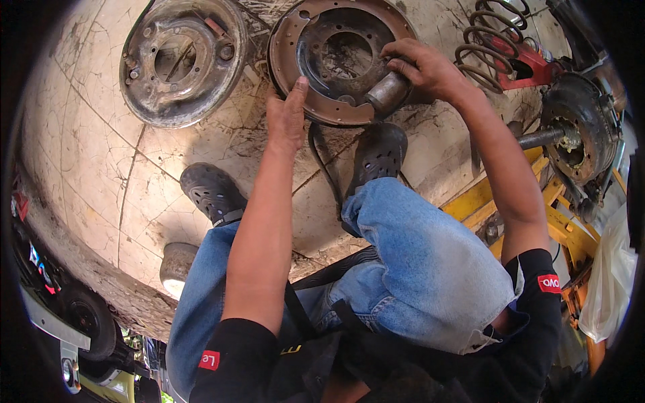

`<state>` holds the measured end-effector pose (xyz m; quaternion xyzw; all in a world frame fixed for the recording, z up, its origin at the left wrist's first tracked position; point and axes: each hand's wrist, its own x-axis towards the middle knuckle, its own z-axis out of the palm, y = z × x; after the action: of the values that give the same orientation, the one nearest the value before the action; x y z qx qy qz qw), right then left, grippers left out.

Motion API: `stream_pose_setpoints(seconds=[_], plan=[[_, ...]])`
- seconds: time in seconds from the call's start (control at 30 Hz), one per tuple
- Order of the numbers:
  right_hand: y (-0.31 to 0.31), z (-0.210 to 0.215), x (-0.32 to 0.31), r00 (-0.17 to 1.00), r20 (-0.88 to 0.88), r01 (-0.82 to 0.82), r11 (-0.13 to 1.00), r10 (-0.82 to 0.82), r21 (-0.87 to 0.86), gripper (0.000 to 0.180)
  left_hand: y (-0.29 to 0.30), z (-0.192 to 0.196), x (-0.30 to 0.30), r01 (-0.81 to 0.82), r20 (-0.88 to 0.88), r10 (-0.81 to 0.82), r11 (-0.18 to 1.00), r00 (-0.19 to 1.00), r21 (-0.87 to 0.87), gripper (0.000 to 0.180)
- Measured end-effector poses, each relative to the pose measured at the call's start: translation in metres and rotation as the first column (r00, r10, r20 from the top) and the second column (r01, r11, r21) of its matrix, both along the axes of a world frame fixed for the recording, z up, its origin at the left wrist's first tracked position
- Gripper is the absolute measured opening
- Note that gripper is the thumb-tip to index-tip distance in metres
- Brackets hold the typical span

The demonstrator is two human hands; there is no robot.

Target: The person sits on the floor and assembles a drum brake system by hand. They place brake shoes into the drum, attach springs, and adjust the wheel cylinder and other components to fit the assembly.

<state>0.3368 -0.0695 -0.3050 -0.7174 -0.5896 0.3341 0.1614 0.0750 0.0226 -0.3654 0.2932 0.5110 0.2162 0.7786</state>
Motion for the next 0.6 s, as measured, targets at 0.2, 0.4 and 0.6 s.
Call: stream_pose_setpoints(seconds=[0.2,0.4,0.6], plan=[[-0.007,0.004,-0.004,0.963,-0.156,0.221,0.975,-0.219,-0.004,0.025,0.001,-0.002,-0.002,0.042,-0.024,-0.042,0.999,0.999,-0.006,0.056],[-0.012,0.009,-0.009,0.994,0.027,0.106,0.992,-0.108,0.069,0.024,0.005,-0.007,-0.004,0.052,0.086,-0.049,0.998,0.995,-0.025,0.061],[-0.008,0.007,-0.012,0.994,0.103,-0.030,0.999,0.028,0.021,0.024,0.010,0.006,-0.003,0.077,0.032,-0.076,0.996,0.997,-0.034,0.062]])
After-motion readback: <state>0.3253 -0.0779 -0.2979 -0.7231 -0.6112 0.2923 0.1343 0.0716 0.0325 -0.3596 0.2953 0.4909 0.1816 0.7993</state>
